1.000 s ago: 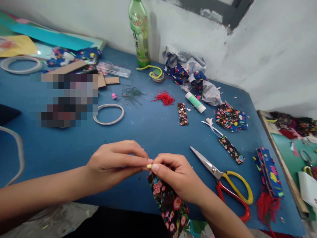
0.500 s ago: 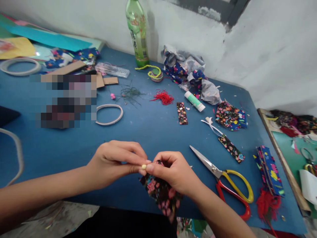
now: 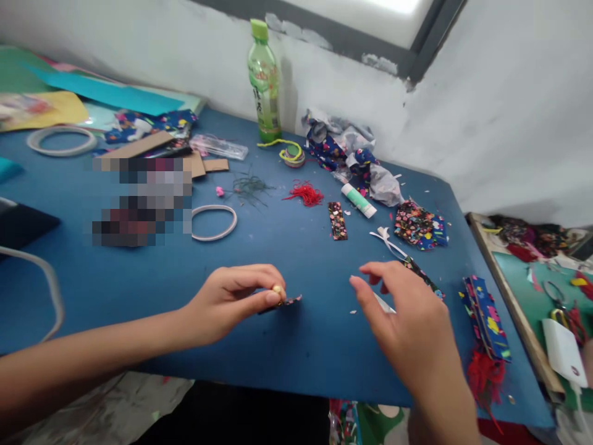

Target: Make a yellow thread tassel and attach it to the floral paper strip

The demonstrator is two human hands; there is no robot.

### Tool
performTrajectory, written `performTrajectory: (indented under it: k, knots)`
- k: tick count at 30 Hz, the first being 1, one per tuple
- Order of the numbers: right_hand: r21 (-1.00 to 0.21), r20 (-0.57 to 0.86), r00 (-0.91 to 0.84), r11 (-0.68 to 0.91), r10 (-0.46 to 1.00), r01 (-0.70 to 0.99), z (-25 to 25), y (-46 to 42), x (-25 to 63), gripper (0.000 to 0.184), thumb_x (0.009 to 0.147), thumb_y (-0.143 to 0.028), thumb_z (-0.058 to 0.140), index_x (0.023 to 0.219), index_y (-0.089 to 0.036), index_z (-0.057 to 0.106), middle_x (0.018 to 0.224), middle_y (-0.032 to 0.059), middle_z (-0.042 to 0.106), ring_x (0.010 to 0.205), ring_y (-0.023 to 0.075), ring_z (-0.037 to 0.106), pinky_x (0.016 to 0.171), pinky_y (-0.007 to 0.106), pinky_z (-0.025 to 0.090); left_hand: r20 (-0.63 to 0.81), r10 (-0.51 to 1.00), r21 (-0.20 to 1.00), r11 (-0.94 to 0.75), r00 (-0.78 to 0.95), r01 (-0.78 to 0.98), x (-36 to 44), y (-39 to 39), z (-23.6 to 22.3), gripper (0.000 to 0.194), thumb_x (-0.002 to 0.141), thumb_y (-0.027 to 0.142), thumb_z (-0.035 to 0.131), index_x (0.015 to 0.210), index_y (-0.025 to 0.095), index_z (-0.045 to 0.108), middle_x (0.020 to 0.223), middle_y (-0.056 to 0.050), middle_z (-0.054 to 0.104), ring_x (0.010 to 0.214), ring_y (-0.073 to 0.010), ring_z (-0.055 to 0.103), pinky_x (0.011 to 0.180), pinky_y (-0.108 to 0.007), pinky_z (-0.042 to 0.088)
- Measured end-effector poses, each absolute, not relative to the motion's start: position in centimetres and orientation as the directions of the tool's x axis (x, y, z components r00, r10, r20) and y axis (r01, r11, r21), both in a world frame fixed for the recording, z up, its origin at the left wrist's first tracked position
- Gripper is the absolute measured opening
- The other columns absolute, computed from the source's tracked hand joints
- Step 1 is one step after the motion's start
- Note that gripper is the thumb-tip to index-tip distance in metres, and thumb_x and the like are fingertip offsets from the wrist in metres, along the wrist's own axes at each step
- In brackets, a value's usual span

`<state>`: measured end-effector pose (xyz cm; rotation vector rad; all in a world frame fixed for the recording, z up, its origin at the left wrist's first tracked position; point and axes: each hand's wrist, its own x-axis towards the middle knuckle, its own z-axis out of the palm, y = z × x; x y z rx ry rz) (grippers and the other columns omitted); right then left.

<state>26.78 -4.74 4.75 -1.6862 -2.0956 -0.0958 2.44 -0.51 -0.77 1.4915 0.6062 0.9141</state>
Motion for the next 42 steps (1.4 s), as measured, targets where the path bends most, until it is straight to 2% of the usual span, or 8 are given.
performTrajectory:
  k: [6,15,21,25,29,32,36,42]
  knots:
    - [-0.128,0.140,-0.026,0.044,0.990,0.991,-0.2,-10.5,33.6,0.049,0.089,-0.063,0.043,0.100,-0.020,0.064,0.097,0.0082,0.071,0.088,0.0275,0.068,0.078,0.043,0.053,0.302,0.767,0.953,-0.235,0.567,-0.191,2.2,-0.8,-0.1,0.017,0.091,0.015,0.053,0.082,0.010,0.067,0.082,-0.006,0.066,0.073,-0.0109,0.059,0.068,-0.021,0.047]
    - [-0.240,0.302,0.216,-0.145,0.928,0.960,-6.3,-16.7,39.8,0.047,0.088,-0.057,0.049,0.112,-0.019,0.063,0.113,0.0128,0.062,0.103,0.0296,0.062,0.090,0.048,0.051,0.426,0.676,0.904,-0.348,0.601,-0.249,2.3,-1.3,-0.2,0.017,0.091,0.010,0.052,0.084,0.009,0.067,0.081,-0.007,0.066,0.074,-0.0097,0.060,0.069,-0.017,0.048]
    - [-0.247,0.144,0.120,-0.082,0.982,0.965,-6.1,-14.9,42.0,0.050,0.084,-0.058,0.052,0.113,-0.019,0.063,0.114,0.0132,0.062,0.105,0.0313,0.062,0.092,0.050,0.050,0.353,0.700,0.935,-0.246,0.620,-0.255,2.2,-1.4,0.0,0.014,0.088,0.014,0.059,0.080,0.010,0.069,0.076,-0.005,0.063,0.063,-0.0085,0.056,0.058,-0.017,0.046]
    - [-0.207,0.174,0.089,-0.052,0.981,0.977,-5.8,-14.6,41.4,0.046,0.086,-0.055,0.049,0.107,-0.016,0.060,0.110,0.0154,0.063,0.104,0.0316,0.062,0.092,0.050,0.049,0.347,0.701,0.933,-0.193,0.623,-0.303,2.1,-1.4,-0.1,0.016,0.089,0.019,0.060,0.079,0.010,0.069,0.076,-0.006,0.063,0.062,-0.0092,0.056,0.058,-0.019,0.047]
    - [-0.151,0.222,0.245,-0.215,0.944,0.965,-6.1,-14.7,40.0,0.052,0.085,-0.058,0.045,0.111,-0.015,0.054,0.108,0.0180,0.064,0.100,0.0351,0.064,0.083,0.051,0.052,0.256,0.720,0.942,-0.037,0.645,-0.333,2.2,-1.4,-0.1,0.022,0.089,0.025,0.060,0.076,0.010,0.069,0.075,-0.005,0.060,0.058,-0.0088,0.055,0.055,-0.021,0.047]
    - [-0.249,0.300,0.391,-0.325,0.870,0.913,-5.9,-14.0,38.7,0.060,0.079,-0.063,0.049,0.115,-0.015,0.049,0.103,0.0176,0.065,0.087,0.0339,0.068,0.070,0.046,0.055,0.170,0.729,0.943,0.075,0.663,-0.325,2.3,-1.4,0.1,0.024,0.087,0.029,0.062,0.073,0.010,0.068,0.073,-0.003,0.059,0.058,-0.0073,0.049,0.054,-0.020,0.043]
    - [-0.386,0.381,0.287,-0.131,0.879,0.913,-4.1,-11.9,35.7,0.054,0.076,-0.056,0.058,0.111,-0.016,0.046,0.085,0.0103,0.066,0.068,0.0250,0.069,0.060,0.034,0.055,0.054,0.733,0.924,0.221,0.678,-0.313,2.5,-1.3,0.0,0.036,0.082,0.043,0.066,0.068,0.010,0.065,0.068,-0.002,0.055,0.054,-0.0065,0.043,0.048,-0.020,0.035]
    - [-0.160,0.440,-0.195,0.291,0.876,0.943,-0.5,-7.1,30.2,0.057,0.073,-0.049,0.065,0.114,-0.018,0.042,0.073,0.0016,0.060,0.056,0.0187,0.060,0.051,0.028,0.050,0.078,0.740,0.941,0.167,0.669,-0.294,2.4,-1.0,-0.1,0.042,0.082,0.048,0.065,0.067,0.010,0.064,0.065,-0.003,0.057,0.056,-0.0081,0.046,0.052,-0.022,0.038]
